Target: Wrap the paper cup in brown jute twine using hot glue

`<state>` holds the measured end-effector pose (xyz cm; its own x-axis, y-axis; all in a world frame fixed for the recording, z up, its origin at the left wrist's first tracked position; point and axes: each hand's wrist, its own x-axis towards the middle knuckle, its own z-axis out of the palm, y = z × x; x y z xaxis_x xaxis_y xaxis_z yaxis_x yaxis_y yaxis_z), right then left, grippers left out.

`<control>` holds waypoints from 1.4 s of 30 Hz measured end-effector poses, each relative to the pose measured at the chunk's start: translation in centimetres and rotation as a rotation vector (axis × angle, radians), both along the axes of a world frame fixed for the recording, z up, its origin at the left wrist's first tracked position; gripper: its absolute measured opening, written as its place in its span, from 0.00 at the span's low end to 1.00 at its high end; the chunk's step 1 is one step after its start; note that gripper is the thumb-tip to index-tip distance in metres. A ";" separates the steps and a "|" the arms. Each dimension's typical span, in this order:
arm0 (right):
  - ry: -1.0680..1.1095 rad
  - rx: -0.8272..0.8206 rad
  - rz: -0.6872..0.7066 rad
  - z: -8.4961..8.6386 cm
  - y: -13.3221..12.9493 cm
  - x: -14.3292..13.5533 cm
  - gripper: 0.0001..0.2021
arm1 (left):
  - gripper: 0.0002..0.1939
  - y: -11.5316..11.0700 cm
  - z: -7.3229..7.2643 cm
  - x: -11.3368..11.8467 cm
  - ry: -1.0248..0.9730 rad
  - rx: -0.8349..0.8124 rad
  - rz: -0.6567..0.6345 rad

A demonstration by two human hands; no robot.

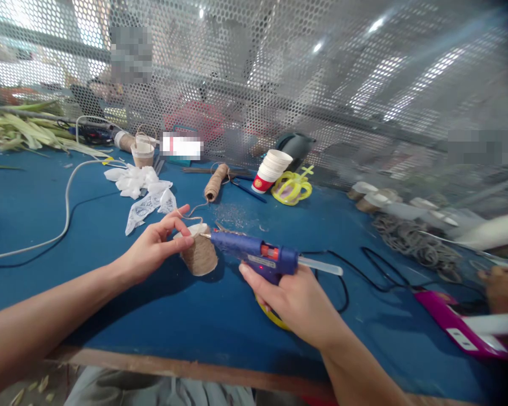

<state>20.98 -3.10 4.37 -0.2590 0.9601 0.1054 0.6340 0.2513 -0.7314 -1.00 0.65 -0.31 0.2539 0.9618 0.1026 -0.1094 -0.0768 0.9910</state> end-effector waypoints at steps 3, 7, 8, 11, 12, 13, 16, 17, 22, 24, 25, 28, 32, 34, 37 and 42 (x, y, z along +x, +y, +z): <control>0.024 0.035 -0.006 0.0 0.0 0.0 0.05 | 0.07 0.0 0.1 0.0 0.003 -0.002 -0.004; 0.093 0.019 0.017 -0.1 -0.2 -0.2 0.04 | 0.08 0.0 0.1 0.0 0.009 -0.006 -0.004; 0.097 0.020 0.017 -0.1 -0.2 -0.2 0.04 | 0.08 0.0 0.1 0.0 0.004 -0.008 -0.008; 0.058 0.036 -0.010 0.0 -0.2 -0.2 0.04 | 0.07 -0.1 0.1 0.0 -0.034 -0.031 -0.022; 0.035 0.040 -0.024 0.0 -0.2 -0.1 0.04 | 0.07 -0.1 0.1 0.0 -0.043 -0.040 -0.027; 0.012 0.041 -0.035 0.1 -0.2 -0.1 0.04 | 0.07 -0.1 0.1 0.0 -0.046 -0.047 -0.032; -0.003 0.032 -0.033 0.0 -0.3 -0.2 0.05 | 0.07 -0.1 0.1 0.0 -0.030 -0.051 -0.039; 0.016 0.028 -0.022 0.0 -0.3 -0.3 0.05 | 0.07 -0.1 0.1 0.0 -0.023 -0.048 -0.039; 0.080 0.016 0.002 -0.1 -0.4 -0.3 0.04 | 0.08 -0.1 0.1 -0.1 -0.016 -0.038 -0.043; 0.046 0.018 -0.010 0.0 -0.2 -0.1 0.04 | 0.08 0.0 0.0 -0.1 -0.030 -0.049 -0.047; 0.026 0.023 -0.014 0.1 -0.2 0.0 0.04 | 0.08 0.0 0.0 -0.1 -0.037 -0.054 -0.049; -0.010 0.049 -0.005 0.1 -0.2 0.0 0.05 | 0.08 0.0 0.0 -0.2 -0.047 -0.062 -0.057; -0.083 0.089 0.004 0.1 -0.6 -0.3 0.07 | 0.08 0.0 0.1 -0.1 -0.055 -0.088 -0.062; -0.125 0.107 0.000 0.1 -0.7 -0.4 0.07 | 0.09 -0.1 0.2 -0.1 -0.063 -0.096 -0.061; -0.161 0.119 0.008 0.1 -0.5 -0.3 0.08 | 0.08 0.0 0.1 -0.1 -0.077 -0.102 -0.072; -0.171 0.072 -0.040 -0.2 0.0 0.1 0.12 | 0.07 0.2 -0.1 -0.3 -0.098 -0.093 -0.103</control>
<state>21.11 -3.10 4.20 -0.2406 0.9616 0.1321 0.7580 0.2711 -0.5932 -1.27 0.83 -0.42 0.3448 0.9377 0.0432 -0.2081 0.0315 0.9776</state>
